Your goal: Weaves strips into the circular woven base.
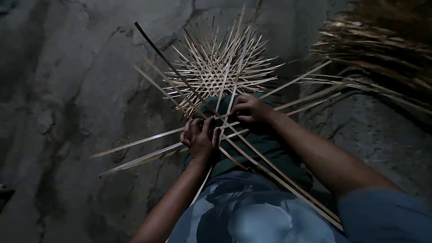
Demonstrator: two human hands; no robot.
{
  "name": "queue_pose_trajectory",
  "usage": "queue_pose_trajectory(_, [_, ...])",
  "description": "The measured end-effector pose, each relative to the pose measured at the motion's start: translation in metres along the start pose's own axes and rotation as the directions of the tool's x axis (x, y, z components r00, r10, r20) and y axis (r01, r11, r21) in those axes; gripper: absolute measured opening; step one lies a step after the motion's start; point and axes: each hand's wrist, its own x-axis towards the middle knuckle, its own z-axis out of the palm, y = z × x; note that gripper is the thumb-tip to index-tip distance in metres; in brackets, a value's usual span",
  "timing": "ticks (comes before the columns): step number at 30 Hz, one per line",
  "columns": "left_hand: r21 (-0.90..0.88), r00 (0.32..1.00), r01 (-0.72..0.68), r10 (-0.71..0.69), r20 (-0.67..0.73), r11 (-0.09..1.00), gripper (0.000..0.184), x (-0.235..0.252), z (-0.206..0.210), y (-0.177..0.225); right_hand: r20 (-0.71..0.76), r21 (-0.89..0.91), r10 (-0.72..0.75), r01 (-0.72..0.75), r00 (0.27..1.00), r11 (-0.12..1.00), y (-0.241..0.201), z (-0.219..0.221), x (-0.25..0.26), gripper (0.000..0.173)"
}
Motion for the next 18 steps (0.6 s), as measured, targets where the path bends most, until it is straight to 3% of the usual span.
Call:
queue_pose_trajectory(4, [0.020, 0.999, -0.034, 0.034, 0.015, 0.999, 0.037, 0.004, -0.008, 0.000, -0.042, -0.076, -0.002, -0.001, 0.999, 0.997, 0.006, 0.008, 0.003, 0.022])
queue_pose_trajectory(6, [0.045, 0.991, -0.070, 0.065, 0.115, 0.997, 0.036, 0.016, -0.024, 0.002, 0.027, -0.180, 0.174, -0.167, 0.984, 0.969, -0.011, 0.004, 0.016, 0.037])
queue_pose_trajectory(8, [0.010, 0.962, -0.112, 0.106, 0.252, 0.994, 0.033, 0.036, -0.044, 0.005, 0.102, -0.283, 0.387, -0.346, 0.916, 0.894, -0.032, -0.001, 0.041, 0.047])
queue_pose_trajectory(11, [-0.242, 0.943, -0.079, 0.151, 0.297, 0.967, 0.032, 0.067, -0.051, 0.002, 0.210, -0.326, 0.668, -0.593, 0.714, 0.737, -0.051, -0.004, 0.082, 0.041])
queue_pose_trajectory(13, [-0.554, 0.941, 0.149, 0.056, 0.335, 0.819, 0.037, 0.079, -0.049, 0.002, 0.221, -0.263, 0.694, -0.643, 0.685, 0.719, -0.054, -0.002, 0.095, 0.036])
queue_pose_trajectory(15, [-0.768, 0.897, 0.410, -0.065, 0.437, 0.492, 0.035, 0.081, -0.047, 0.006, 0.250, -0.185, 0.630, -0.602, 0.735, 0.777, -0.056, 0.006, 0.099, 0.037])
queue_pose_trajectory(17, [-0.785, 0.838, 0.546, -0.171, 0.519, 0.292, 0.035, 0.081, -0.042, 0.010, 0.260, -0.067, 0.556, -0.559, 0.790, 0.826, -0.056, 0.016, 0.096, 0.035])
queue_pose_trajectory(18, [-0.772, 0.824, 0.567, -0.193, 0.533, 0.287, 0.037, 0.080, -0.036, 0.010, 0.244, 0.016, 0.542, -0.563, 0.804, 0.827, -0.054, 0.018, 0.092, 0.035])
